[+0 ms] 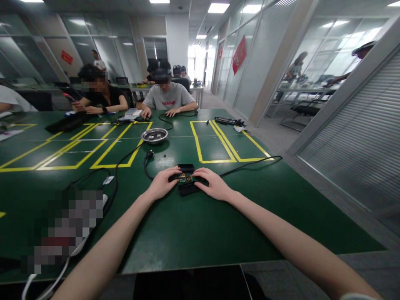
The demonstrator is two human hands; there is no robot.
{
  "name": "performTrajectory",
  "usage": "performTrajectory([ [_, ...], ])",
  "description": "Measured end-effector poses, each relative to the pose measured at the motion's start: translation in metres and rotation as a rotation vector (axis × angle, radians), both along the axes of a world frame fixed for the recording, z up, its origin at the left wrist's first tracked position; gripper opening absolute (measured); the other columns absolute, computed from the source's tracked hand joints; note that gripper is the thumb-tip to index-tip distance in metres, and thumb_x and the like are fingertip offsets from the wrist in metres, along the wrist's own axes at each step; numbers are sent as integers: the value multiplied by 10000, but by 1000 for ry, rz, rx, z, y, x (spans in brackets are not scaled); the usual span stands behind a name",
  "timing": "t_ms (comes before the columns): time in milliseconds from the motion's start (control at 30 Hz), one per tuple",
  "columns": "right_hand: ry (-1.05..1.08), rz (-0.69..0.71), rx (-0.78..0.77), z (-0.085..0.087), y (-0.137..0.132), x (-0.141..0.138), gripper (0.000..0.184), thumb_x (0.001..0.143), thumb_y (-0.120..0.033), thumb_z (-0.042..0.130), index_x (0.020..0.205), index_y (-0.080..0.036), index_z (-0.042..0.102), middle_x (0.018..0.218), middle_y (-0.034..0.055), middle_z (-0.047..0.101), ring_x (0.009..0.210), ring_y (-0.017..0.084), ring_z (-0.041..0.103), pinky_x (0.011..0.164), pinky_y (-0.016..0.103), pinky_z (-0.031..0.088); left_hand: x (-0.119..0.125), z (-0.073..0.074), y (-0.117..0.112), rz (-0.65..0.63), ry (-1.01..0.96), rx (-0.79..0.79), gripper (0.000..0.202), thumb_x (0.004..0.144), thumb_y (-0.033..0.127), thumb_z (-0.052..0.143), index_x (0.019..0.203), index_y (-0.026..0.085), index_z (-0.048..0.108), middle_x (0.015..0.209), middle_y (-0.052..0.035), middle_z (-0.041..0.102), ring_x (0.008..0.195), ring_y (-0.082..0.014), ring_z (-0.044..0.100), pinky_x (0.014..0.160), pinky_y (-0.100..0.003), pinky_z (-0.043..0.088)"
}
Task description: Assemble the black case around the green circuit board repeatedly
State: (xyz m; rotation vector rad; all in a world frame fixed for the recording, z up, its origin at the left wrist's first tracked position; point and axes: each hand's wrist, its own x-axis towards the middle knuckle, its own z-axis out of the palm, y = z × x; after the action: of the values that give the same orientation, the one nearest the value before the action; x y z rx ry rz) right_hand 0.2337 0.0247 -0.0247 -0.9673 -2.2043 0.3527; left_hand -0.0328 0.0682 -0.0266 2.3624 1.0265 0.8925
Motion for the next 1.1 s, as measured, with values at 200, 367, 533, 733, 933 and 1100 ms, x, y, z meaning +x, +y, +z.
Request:
performTrajectory([
  [200, -46, -36, 20, -2, 4, -2, 308, 935, -239, 637, 1236, -205, 690, 1219, 127, 688, 1094, 270, 628, 994, 504, 537, -3, 12, -9, -50, 3, -37, 574, 812, 286, 718, 1374, 200, 639, 1440, -128, 641, 1340, -316, 602, 1177, -505, 439],
  [367, -74, -43, 20, -3, 0, -6, 467, 882, -200, 650, 1348, -176, 629, 1254, 144, 673, 1116, 287, 591, 1013, 530, 519, -1, 15, -11, -30, 3, -52, 587, 809, 349, 754, 1364, 196, 640, 1416, -137, 657, 1295, -316, 635, 1145, -505, 470],
  [533, -56, -36, -1, -6, 2, -6, 503, 887, -255, 654, 1380, -166, 612, 1375, 171, 599, 1232, 307, 555, 1093, 560, 468, -1, 14, -8, -30, -17, -53, 492, 844, 341, 721, 1308, 185, 671, 1399, -144, 668, 1318, -316, 621, 1148, -518, 463],
  [733, -83, -59, -27, -9, 7, -5, 560, 906, -309, 666, 1440, -177, 566, 1513, 168, 525, 1338, 321, 518, 1157, 581, 394, 1, 15, -8, -34, -32, -37, 333, 844, 336, 719, 1137, 177, 727, 1289, -142, 725, 1284, -311, 642, 1146, -501, 467],
  [933, -63, -44, -22, -7, 6, -6, 485, 923, -298, 661, 1390, -186, 600, 1435, 158, 584, 1324, 303, 535, 1145, 553, 414, 3, 18, -10, -38, -55, -36, 262, 844, 342, 715, 1055, 187, 725, 1210, -125, 737, 1233, -306, 659, 1123, -489, 482],
  [1100, -6, -74, -13, -3, 5, -1, 422, 934, -289, 656, 1339, -182, 600, 1362, 157, 598, 1269, 275, 571, 1092, 490, 477, -3, 21, -10, 51, -52, 18, 203, 827, 253, 643, 1001, 196, 732, 1175, -95, 698, 1148, -268, 663, 1036, -439, 532],
])
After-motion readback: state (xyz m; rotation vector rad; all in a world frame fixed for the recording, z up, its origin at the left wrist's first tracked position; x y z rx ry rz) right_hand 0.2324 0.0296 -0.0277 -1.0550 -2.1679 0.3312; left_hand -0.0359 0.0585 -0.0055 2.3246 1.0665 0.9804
